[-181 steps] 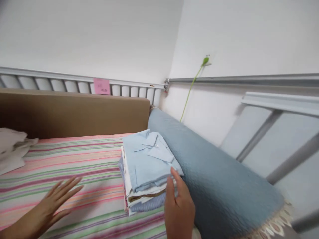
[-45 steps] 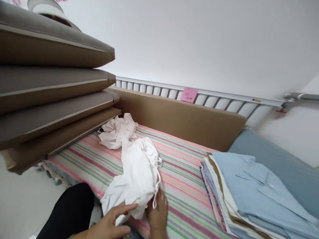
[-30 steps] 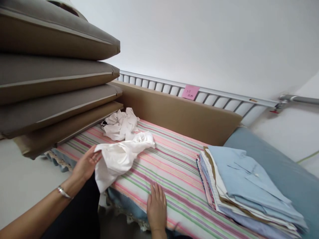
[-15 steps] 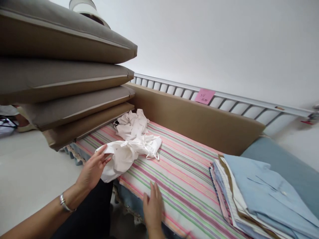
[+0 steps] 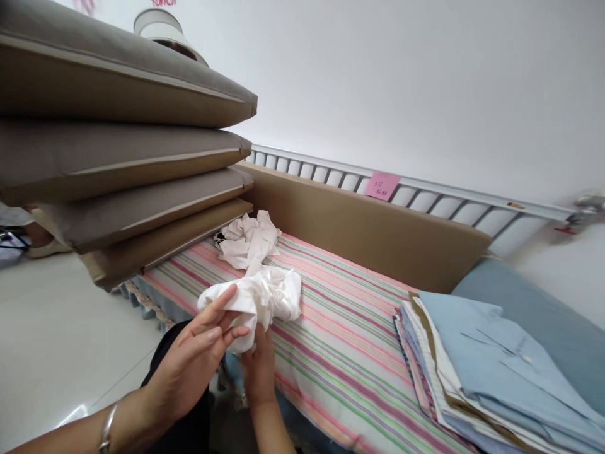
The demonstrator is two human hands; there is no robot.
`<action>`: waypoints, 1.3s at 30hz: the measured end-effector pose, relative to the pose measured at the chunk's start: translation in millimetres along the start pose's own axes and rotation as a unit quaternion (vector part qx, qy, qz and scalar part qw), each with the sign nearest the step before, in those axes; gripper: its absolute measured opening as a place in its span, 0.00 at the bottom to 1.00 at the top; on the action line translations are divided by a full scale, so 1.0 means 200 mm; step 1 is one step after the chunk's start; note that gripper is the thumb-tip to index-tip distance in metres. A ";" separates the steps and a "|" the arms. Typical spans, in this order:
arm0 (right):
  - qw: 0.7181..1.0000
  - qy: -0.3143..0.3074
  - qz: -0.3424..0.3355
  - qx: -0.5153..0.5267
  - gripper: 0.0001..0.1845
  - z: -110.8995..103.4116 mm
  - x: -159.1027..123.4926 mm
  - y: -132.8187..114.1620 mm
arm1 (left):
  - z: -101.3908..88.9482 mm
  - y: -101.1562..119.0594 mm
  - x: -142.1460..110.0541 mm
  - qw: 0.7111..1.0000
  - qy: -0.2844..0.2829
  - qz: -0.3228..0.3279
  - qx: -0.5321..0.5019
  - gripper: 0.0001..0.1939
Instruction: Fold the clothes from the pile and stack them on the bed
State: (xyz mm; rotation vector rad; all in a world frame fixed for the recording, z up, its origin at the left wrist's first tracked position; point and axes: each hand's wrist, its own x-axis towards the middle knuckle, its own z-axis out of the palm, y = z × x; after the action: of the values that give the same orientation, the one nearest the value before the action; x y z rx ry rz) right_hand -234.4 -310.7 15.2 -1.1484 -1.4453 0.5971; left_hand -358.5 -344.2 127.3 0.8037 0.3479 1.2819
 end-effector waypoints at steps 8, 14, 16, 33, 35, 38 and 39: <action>0.986 0.044 0.157 -0.029 0.15 -0.54 0.00 -0.13 | -0.13 -0.02 0.27 0.990 0.064 0.033 0.121 0.26; 0.916 0.181 0.289 0.212 0.21 -0.62 -0.08 0.05 | -0.43 -0.37 0.45 0.958 0.093 -0.049 0.265 0.33; 0.879 0.226 0.320 0.270 0.24 -0.61 -0.11 0.12 | -0.54 -0.45 0.45 0.937 0.119 -0.045 0.324 0.32; 0.876 0.241 0.309 0.283 0.39 -0.52 -0.29 0.25 | -0.83 -0.64 0.48 0.796 0.011 -0.183 0.576 0.10; 0.896 0.237 0.301 0.226 0.44 -0.50 -0.32 0.30 | -0.81 -0.64 0.48 0.798 0.014 -0.173 0.577 0.12; 0.912 0.262 0.307 0.074 0.48 -0.50 -0.38 0.42 | -0.77 -0.62 0.49 0.805 0.008 -0.159 0.572 0.14; 0.909 0.275 0.311 0.034 0.49 -0.50 -0.40 0.47 | -0.76 -0.62 0.49 0.806 0.000 -0.158 0.570 0.13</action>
State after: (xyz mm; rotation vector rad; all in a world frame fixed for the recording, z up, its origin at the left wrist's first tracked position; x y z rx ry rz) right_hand -119.7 -369.3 -78.1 -1.5762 -0.5579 0.6746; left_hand -340.7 -208.8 -44.5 1.6597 1.2639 0.6493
